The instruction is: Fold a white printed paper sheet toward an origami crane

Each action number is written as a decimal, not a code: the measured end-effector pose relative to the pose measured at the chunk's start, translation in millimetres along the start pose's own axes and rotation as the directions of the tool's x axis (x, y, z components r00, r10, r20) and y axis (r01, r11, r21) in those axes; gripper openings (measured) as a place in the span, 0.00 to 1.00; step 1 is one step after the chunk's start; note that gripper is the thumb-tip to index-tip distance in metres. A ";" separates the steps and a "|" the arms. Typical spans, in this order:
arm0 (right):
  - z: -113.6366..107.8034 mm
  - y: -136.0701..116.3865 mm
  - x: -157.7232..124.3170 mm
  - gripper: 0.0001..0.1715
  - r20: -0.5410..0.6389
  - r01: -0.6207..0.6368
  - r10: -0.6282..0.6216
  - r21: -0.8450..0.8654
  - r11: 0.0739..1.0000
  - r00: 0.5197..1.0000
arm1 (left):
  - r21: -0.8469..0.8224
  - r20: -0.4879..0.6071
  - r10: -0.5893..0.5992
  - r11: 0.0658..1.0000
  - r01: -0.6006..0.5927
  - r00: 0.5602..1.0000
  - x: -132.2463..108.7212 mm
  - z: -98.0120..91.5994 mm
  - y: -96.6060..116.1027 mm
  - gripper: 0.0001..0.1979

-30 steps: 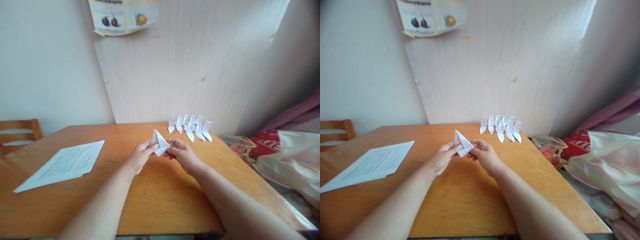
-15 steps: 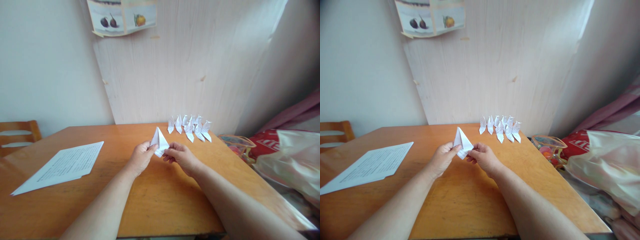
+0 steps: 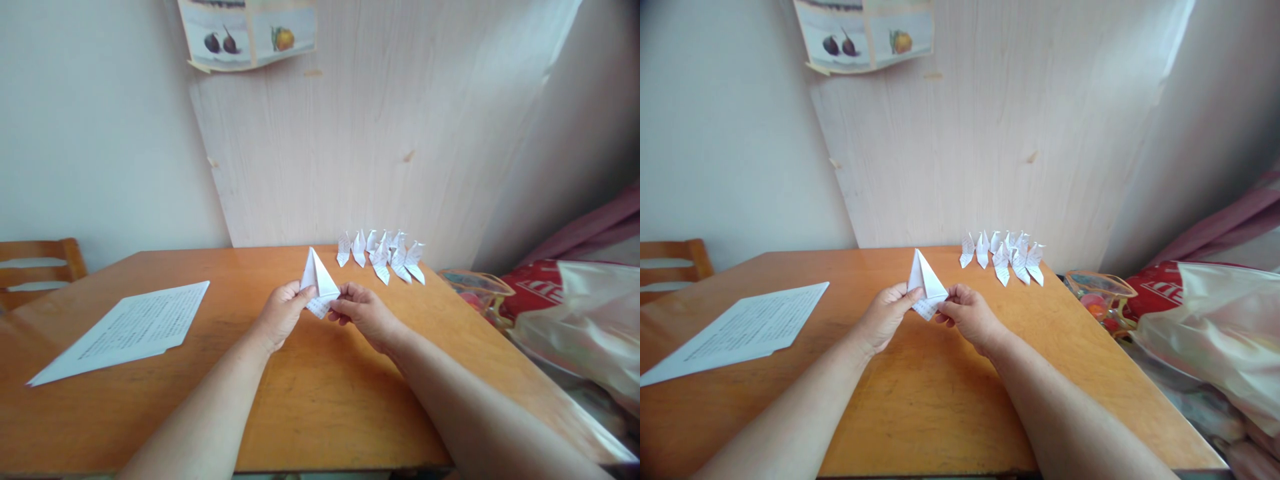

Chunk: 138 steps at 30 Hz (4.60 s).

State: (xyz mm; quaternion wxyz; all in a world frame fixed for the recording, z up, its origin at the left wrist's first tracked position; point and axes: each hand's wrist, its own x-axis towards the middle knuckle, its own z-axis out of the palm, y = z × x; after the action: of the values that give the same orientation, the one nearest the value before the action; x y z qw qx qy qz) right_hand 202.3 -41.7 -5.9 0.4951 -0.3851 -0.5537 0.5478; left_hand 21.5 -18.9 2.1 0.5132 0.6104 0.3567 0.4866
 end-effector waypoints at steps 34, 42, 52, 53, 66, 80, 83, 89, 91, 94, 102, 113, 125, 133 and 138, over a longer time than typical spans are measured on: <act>-4.5 -3.4 0.2 0.13 -0.078 -0.030 0.021 -0.124 0.992 0.997 | 0.083 0.117 -0.082 0.994 0.073 0.990 -3.1 -1.1 1.6 0.13; -5.3 -4.3 1.6 0.15 -0.115 0.029 -0.038 -0.074 0.997 0.993 | 0.144 0.194 -0.135 0.984 0.107 0.972 -5.4 2.0 -2.0 0.12; -8.2 -5.2 3.8 0.15 -0.190 0.054 -0.043 0.053 0.997 0.981 | -0.055 0.292 -0.107 0.990 0.129 0.950 -8.5 1.4 8.4 0.17; -8.5 -5.6 3.9 0.15 -0.196 0.055 -0.041 0.067 0.996 0.980 | -0.073 0.298 -0.101 0.989 0.128 0.949 -8.9 1.2 9.9 0.17; -7.7 -6.6 1.8 0.15 -0.156 0.041 -0.024 0.107 0.993 0.988 | -0.088 0.244 -0.057 0.993 0.081 0.968 -8.5 1.3 8.8 0.16; -8.3 1.4 0.6 0.11 -0.020 0.030 -0.028 0.066 0.997 0.999 | 0.031 0.148 -0.036 0.999 0.032 0.988 -3.1 -2.6 5.0 0.07; -9.4 1.0 1.2 0.12 -0.036 0.026 -0.024 0.064 0.998 0.999 | 0.035 0.143 -0.036 0.999 0.032 0.989 -3.7 -2.0 6.7 0.07; -12.7 -1.1 3.4 0.16 -0.106 0.011 -0.004 0.070 0.998 0.994 | 0.039 0.144 -0.064 0.997 0.059 0.987 -4.5 -0.7 6.7 0.07; -11.1 -2.0 1.9 0.15 -0.074 0.010 -0.005 0.067 0.998 0.997 | 0.044 0.144 -0.057 0.998 0.051 0.988 -4.7 -0.4 7.1 0.07; -6.4 -2.9 -1.5 0.14 -0.001 0.022 -0.022 0.045 0.999 1.000 | 0.054 0.142 -0.054 0.997 0.047 0.988 -5.2 0.1 7.9 0.09; -4.0 -1.8 -1.3 0.11 0.008 0.033 -0.034 0.049 0.998 0.999 | 0.010 0.180 -0.060 0.998 0.059 0.982 -3.4 -1.4 3.4 0.13; -8.5 -5.3 2.2 0.15 -0.118 0.011 -0.004 0.063 0.998 0.993 | 0.024 0.199 -0.141 0.990 0.139 0.970 -4.6 -3.0 6.6 0.18; -4.4 -4.6 2.4 0.11 -0.152 -0.066 0.052 -0.093 0.993 0.987 | 0.180 0.247 -0.257 0.960 0.216 0.934 -6.7 -7.3 1.9 0.15; -9.9 8.7 8.2 0.12 -0.178 -0.073 0.059 -0.077 0.994 0.982 | 0.164 0.262 -0.241 0.965 0.203 0.935 -8.2 -3.0 -0.1 0.19; -13.1 16.1 10.4 0.16 -0.231 -0.145 0.106 -0.159 0.977 0.967 | 0.236 0.262 -0.239 0.955 0.178 0.935 -7.6 -3.4 -5.9 0.20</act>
State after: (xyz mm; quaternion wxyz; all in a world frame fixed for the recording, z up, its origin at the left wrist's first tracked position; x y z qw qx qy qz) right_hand 211.0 -27.0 -21.7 0.4821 -0.5201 -0.5152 0.4813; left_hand 16.6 -23.8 -5.3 0.5418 0.6835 0.3903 0.2948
